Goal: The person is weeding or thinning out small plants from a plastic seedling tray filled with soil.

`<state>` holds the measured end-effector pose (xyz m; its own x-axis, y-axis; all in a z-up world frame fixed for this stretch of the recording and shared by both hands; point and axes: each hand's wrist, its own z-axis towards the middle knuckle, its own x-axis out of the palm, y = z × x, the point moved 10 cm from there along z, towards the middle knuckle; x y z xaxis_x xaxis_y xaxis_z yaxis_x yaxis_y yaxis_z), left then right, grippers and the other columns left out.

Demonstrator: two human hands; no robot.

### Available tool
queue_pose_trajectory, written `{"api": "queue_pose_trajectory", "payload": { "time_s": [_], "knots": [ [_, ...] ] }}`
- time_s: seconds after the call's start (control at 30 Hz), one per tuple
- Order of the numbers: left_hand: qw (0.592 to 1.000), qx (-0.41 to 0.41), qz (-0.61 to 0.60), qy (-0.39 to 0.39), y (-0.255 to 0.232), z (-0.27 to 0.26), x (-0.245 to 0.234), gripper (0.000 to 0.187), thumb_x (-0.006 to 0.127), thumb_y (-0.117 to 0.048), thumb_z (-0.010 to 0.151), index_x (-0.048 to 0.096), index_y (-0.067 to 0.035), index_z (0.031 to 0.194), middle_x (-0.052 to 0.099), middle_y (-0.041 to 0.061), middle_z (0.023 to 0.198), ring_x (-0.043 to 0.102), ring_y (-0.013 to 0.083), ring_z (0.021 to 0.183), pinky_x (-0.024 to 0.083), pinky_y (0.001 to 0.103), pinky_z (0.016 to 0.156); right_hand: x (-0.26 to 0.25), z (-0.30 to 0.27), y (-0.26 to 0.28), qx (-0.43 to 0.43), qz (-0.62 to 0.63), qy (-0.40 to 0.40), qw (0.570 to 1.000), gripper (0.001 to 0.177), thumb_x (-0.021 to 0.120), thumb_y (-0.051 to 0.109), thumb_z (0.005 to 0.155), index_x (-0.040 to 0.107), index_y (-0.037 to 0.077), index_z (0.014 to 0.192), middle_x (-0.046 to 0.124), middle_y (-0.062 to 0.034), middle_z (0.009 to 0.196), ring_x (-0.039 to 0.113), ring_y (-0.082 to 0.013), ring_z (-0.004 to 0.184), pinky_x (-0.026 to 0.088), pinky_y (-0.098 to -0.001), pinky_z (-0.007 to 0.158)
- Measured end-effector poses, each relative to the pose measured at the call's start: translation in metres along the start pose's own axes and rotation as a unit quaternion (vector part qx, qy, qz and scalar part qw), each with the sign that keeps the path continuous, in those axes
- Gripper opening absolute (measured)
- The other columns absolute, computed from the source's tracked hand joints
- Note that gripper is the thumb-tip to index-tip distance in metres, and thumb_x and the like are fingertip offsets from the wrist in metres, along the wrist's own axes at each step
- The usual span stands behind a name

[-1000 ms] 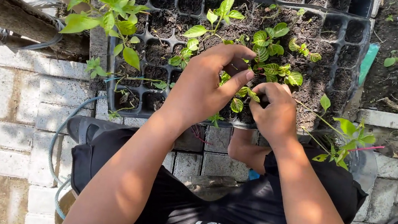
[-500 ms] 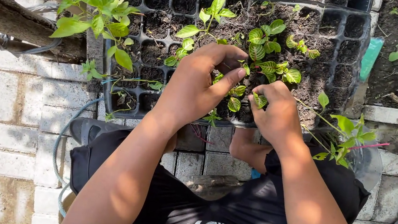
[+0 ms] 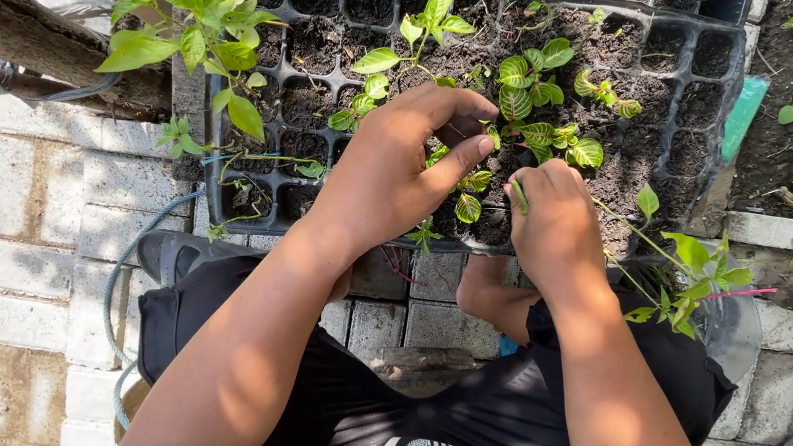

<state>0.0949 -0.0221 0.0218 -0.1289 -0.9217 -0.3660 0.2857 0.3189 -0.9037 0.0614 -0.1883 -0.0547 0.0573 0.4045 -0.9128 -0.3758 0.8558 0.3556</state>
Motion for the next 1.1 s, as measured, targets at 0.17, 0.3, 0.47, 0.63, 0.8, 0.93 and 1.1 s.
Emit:
{"api": "queue_pose_trajectory", "payload": {
  "time_s": [0.17,0.3,0.47,0.63,0.8,0.93,1.1],
  "knots": [
    [1.000,-0.006,-0.001,0.001,0.001,-0.001,-0.002,0.023,0.072,-0.007,0.092,0.068,-0.005,0.115,0.070,0.006,0.099,0.069,0.0177,0.084,0.054,0.031,0.074,0.010,0.001,0.011,-0.029,-0.082,-0.001,0.996,0.013,0.073,0.001,0.089,0.065,0.003,0.099,0.054,-0.0112,0.095,0.056,-0.0297,0.085,0.049,-0.0413,0.078],
    [1.000,-0.003,0.011,0.001,0.000,-0.002,-0.003,0.023,0.072,-0.008,0.092,0.069,-0.005,0.114,0.070,0.005,0.099,0.068,0.0178,0.084,0.054,0.031,0.074,0.025,-0.002,0.005,-0.025,-0.123,0.020,0.992,0.009,0.069,0.006,0.091,0.062,0.005,0.098,0.054,-0.0118,0.097,0.057,-0.0303,0.088,0.051,-0.0421,0.080],
    [1.000,-0.004,0.005,-0.007,-0.002,-0.003,-0.005,0.021,0.073,-0.007,0.093,0.068,-0.002,0.113,0.070,0.006,0.097,0.069,0.0182,0.083,0.055,0.031,0.074,0.011,0.001,0.003,-0.016,-0.008,0.027,0.999,0.020,0.074,0.000,0.086,0.065,0.002,0.104,0.057,-0.0130,0.098,0.061,-0.0324,0.091,0.051,-0.0419,0.080],
    [1.000,0.002,0.014,-0.008,-0.004,-0.004,-0.007,0.020,0.072,-0.008,0.093,0.069,-0.003,0.112,0.070,0.007,0.099,0.069,0.0202,0.084,0.055,0.033,0.075,0.000,0.000,-0.018,0.125,0.127,0.146,0.973,0.055,0.073,-0.003,0.080,0.062,0.003,0.133,0.062,-0.0127,0.107,0.065,-0.0246,0.088,0.055,-0.0358,0.077],
    [1.000,0.001,0.011,-0.003,-0.004,-0.002,-0.005,0.020,0.072,-0.008,0.093,0.069,-0.002,0.112,0.069,0.007,0.098,0.069,0.0198,0.084,0.054,0.032,0.074,-0.017,0.005,-0.020,0.126,0.139,0.098,0.977,0.036,0.064,-0.002,0.084,0.067,-0.001,0.120,0.066,-0.0134,0.102,0.064,-0.0253,0.084,0.052,-0.0355,0.073],
    [1.000,-0.008,0.015,0.010,-0.002,-0.001,-0.001,0.020,0.072,-0.007,0.093,0.068,-0.003,0.113,0.069,0.007,0.099,0.069,0.0192,0.085,0.054,0.032,0.074,-0.005,0.000,-0.012,0.092,0.139,0.139,0.976,0.048,0.071,-0.005,0.078,0.064,0.006,0.125,0.062,-0.0104,0.108,0.064,-0.0259,0.086,0.052,-0.0370,0.077],
    [1.000,-0.003,0.012,0.013,-0.004,0.000,0.001,0.020,0.071,-0.007,0.094,0.068,-0.002,0.114,0.069,0.008,0.099,0.069,0.0190,0.084,0.054,0.032,0.073,-0.004,0.002,-0.007,0.069,0.100,0.075,0.990,0.035,0.071,-0.004,0.079,0.064,0.003,0.113,0.062,-0.0116,0.105,0.062,-0.0282,0.083,0.051,-0.0392,0.076]
  ]
}}
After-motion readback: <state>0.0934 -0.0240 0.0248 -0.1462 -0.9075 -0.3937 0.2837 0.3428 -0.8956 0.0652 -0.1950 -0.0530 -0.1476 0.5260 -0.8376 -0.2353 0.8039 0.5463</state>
